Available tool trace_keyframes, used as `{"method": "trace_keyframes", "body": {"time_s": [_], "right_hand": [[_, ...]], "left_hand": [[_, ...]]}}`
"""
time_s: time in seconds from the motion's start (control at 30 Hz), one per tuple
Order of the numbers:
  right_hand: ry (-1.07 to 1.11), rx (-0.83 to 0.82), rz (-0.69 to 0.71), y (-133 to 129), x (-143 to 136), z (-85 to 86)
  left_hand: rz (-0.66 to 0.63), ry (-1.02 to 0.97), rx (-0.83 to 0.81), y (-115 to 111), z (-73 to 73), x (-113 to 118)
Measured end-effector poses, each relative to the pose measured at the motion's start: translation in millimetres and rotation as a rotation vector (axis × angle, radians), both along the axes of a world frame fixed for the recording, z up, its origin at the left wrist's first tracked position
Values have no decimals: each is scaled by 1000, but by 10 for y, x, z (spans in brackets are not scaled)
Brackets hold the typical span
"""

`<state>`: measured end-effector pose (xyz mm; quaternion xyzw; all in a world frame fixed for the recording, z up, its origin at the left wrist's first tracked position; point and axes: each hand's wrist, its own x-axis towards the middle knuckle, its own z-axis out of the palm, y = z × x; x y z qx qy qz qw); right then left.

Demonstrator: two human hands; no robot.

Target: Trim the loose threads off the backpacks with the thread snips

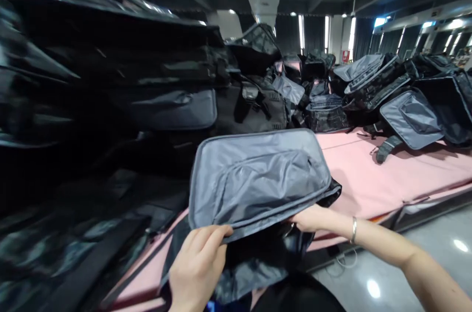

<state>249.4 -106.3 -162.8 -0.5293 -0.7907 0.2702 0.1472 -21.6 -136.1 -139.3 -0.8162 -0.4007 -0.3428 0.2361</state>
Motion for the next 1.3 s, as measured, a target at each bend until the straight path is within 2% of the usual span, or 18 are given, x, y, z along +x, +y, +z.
{"method": "trace_keyframes", "body": {"time_s": [0.07, 0.13, 0.2, 0.3, 0.37, 0.5, 0.73, 0.83, 0.9, 1.0, 1.13, 1.3], "right_hand": [[38, -46, 132, -262, 86, -471], [197, -35, 108, -480, 128, -866], [504, -23, -85, -609, 106, -1150], [1057, -118, -440, -617, -42, -1359], [1279, -192, -545, -543, -179, -1387], [1452, -231, -597, -411, -421, -1328], [1635, -263, -709, -478, -575, -1201], [1693, -328, -745, -522, -569, -1156], [1693, -342, -762, -544, -560, -1135], [1679, -353, -766, -571, -548, -1121], [1647, -352, -755, -586, -541, -1121], [1612, -331, -768, -585, -561, -1124]], "left_hand": [[39, -76, -80, -32, -375, 41], [73, -131, -85, -100, -633, 45], [84, -171, -57, -158, -753, 41], [101, -213, -45, -197, -760, 67], [105, -229, -50, -206, -731, 97], [110, -251, -47, -231, -741, 127], [178, -293, -98, -345, -937, 116], [116, -377, -56, -454, -974, 219], [80, -481, -100, -529, -973, 335], [126, -691, -353, -603, -957, 519], [173, -1107, -901, -606, -921, 686], [159, -1534, -1137, -533, -824, 797]]}}
